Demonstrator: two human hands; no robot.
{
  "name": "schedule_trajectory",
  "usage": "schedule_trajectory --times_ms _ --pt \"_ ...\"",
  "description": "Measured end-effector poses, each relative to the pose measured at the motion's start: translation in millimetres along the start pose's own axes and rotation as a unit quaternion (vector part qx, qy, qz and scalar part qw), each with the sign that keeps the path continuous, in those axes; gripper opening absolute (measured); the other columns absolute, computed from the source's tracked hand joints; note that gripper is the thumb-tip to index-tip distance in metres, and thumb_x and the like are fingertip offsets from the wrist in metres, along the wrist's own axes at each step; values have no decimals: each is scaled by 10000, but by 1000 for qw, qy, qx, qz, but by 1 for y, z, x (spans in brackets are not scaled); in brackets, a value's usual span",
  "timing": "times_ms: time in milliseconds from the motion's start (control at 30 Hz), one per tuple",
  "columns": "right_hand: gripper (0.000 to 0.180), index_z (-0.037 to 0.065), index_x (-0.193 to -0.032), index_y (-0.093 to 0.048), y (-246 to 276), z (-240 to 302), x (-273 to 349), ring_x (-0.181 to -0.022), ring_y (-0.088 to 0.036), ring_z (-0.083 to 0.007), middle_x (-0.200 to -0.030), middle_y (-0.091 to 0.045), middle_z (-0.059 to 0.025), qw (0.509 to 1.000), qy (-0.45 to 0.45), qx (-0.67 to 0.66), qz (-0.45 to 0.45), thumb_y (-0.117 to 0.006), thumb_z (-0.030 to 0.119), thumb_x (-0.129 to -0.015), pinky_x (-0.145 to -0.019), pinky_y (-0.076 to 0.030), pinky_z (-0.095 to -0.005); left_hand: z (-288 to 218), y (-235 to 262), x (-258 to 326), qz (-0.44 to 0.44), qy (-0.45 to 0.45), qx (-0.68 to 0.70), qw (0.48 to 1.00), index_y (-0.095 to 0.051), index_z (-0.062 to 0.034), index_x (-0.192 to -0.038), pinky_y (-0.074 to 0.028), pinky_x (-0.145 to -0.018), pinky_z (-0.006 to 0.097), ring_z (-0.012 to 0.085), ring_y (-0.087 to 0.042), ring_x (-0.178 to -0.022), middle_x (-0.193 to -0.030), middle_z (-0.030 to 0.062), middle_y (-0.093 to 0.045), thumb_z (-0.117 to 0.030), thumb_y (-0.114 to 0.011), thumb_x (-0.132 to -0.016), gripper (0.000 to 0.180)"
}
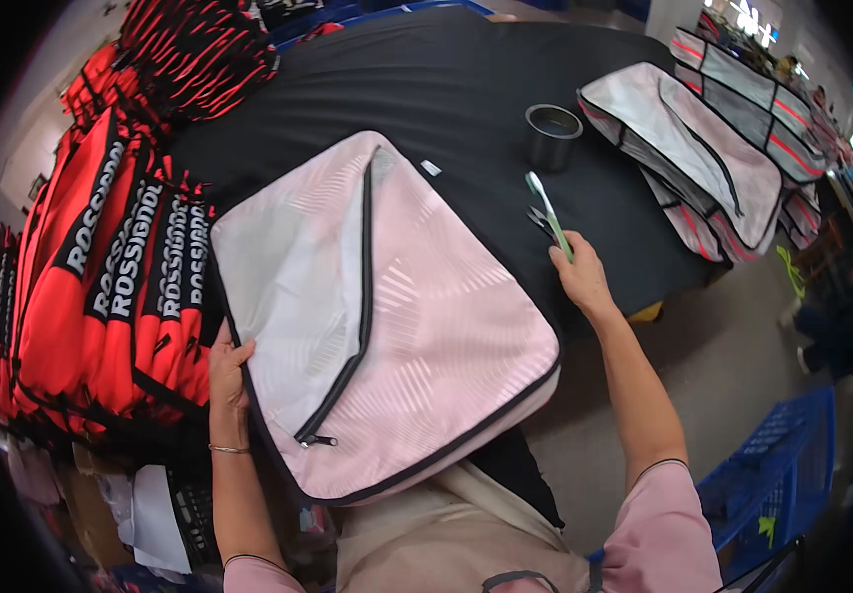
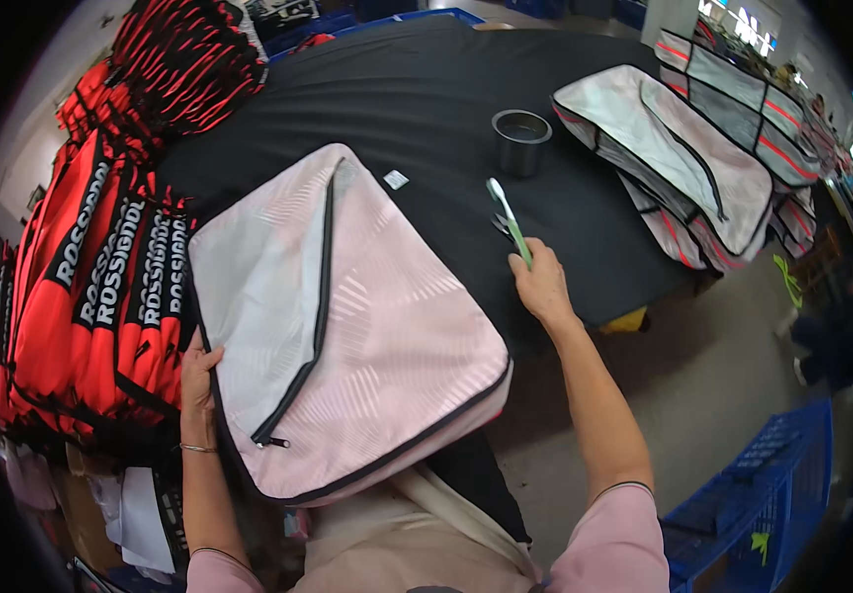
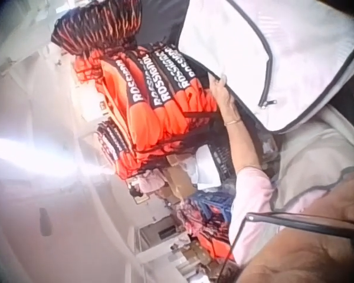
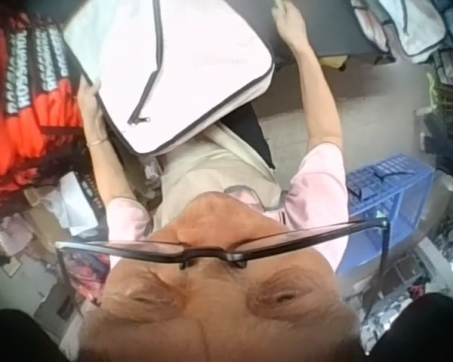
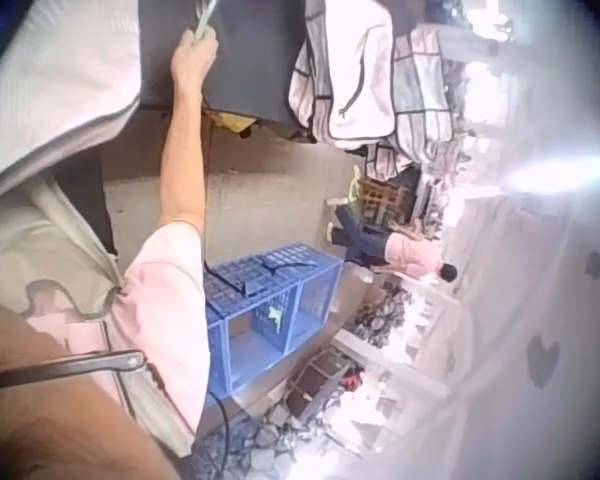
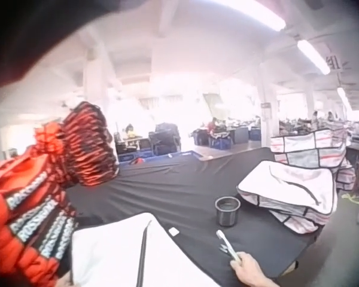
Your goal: Inspecting, trimming loose threads from, and cleaning backpacks in a manufacturing facility.
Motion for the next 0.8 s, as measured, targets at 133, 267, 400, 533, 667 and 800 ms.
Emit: schedule_trajectory --times_ms 133,267,400,533,667,800 --pt "286 -21 -1074 -635 15 -10 -12 -846 -648 -387 -857 -660 -213 998 10 51 -40 -514 194 -930 -791 -494 -436 -12 -32 17 -18 1 -57 998 -424 49 -1420 -402 -1049 305 202 -560 -1200 -1347 113 -561 152 -514 -754 681" --pt "257 -7 -1140 -616 51 39 -22 -812 -688 -286 -837 -686 -152 1000 -14 -3 -10 -509 123 -946 -745 -510 -367 -22 -48 44 -15 -31 -163 986 -419 67 -1414 -349 -1080 308 210 -514 -1248 -1359 122 -537 122 -492 -731 689" --pt "221 20 -1088 -618 105 75 -69 -856 -683 -342 -885 -696 -173 977 92 136 -137 -544 174 -947 -759 -513 -410 -21 -41 59 -47 -49 -143 987 -404 94 -1402 -339 -1091 327 229 -520 -1241 -1354 149 -529 94 -481 -758 648" --pt "175 58 -1020 -658 118 101 -121 -888 -676 -378 -925 -701 -182 910 98 381 -133 -561 150 -906 -746 -522 -461 -12 -47 57 -45 -55 -119 990 -402 89 -1401 -332 -1089 320 230 -510 -1242 -1347 158 -530 69 -481 -788 619" --pt "173 73 -946 -717 80 97 -171 -863 -703 -347 -924 -717 -166 828 117 547 -42 -569 106 -862 -709 -549 -455 -6 -48 56 -51 -38 -107 992 -399 87 -1402 -341 -1074 313 218 -513 -1224 -1342 157 -532 49 -498 -810 602" --pt "188 77 -974 -727 38 81 -196 -936 -709 -328 -996 -724 -154 809 94 580 24 -578 101 -863 -764 -562 -440 -2 -42 59 -68 -24 -120 990 -393 87 -1404 -348 -1065 308 213 -515 -1213 -1336 154 -537 37 -513 -816 602"
Point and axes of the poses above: each hand's wrist, its own x-axis away from the middle knuckle, its own y-axis out of the back of the hand, z = x × y, the point moved 10 cm from there along -x, towards the middle knuckle
